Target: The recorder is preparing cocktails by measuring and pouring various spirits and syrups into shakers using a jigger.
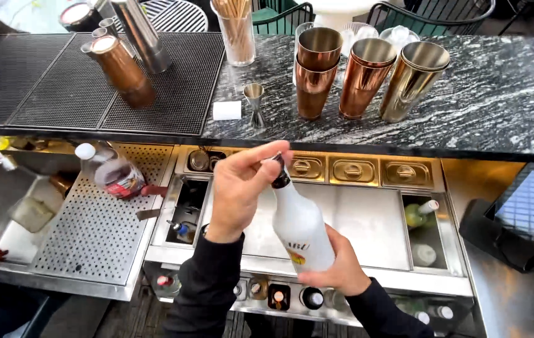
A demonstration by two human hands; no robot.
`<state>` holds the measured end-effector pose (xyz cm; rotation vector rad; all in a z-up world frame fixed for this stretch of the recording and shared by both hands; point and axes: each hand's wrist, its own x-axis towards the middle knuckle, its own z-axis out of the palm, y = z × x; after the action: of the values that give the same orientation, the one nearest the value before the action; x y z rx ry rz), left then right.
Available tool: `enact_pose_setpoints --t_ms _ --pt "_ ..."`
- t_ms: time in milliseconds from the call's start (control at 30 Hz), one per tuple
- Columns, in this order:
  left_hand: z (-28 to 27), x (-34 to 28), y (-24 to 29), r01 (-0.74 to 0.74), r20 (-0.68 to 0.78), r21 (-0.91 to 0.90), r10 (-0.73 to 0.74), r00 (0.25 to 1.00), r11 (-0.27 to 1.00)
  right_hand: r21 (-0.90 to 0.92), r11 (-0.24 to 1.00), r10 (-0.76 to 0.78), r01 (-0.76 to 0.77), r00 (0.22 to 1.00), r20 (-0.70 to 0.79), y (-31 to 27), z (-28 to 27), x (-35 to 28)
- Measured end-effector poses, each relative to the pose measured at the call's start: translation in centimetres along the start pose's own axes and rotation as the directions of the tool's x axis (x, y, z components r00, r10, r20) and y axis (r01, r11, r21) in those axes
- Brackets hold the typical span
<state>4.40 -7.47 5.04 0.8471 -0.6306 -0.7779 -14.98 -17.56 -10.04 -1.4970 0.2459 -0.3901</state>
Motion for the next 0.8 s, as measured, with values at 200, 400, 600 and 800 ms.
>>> enact_pose_setpoints --t_ms 200,400,600,800 --pt "-0.2 3.3 -1.3 -0.237 -0.072 0.382 0.284 0.956 0.893 -0.23 0.973 -0.079 0.01 0.953 -0.294 -1.6 1.0 1.1" --pt "-3.9 5.9 0.0 -0.176 0.228 -0.021 0.177 0.957 0.984 -0.338 0.941 -0.149 -0.022 0.869 -0.472 -1.2 2.6 2.4" --pt "-14.1 11.3 -2.9 -0.319 -0.16 0.429 0.419 0.894 0.845 -0.417 0.909 -0.246 -0.013 0.791 -0.561 -0.8 1.2 3.1" --pt "-16.1 15.5 -7.7 -0.327 0.279 0.854 0.175 0.944 0.404 -0.666 0.74 -0.388 -0.087 0.755 -0.529 -4.9 -3.8 2.9"
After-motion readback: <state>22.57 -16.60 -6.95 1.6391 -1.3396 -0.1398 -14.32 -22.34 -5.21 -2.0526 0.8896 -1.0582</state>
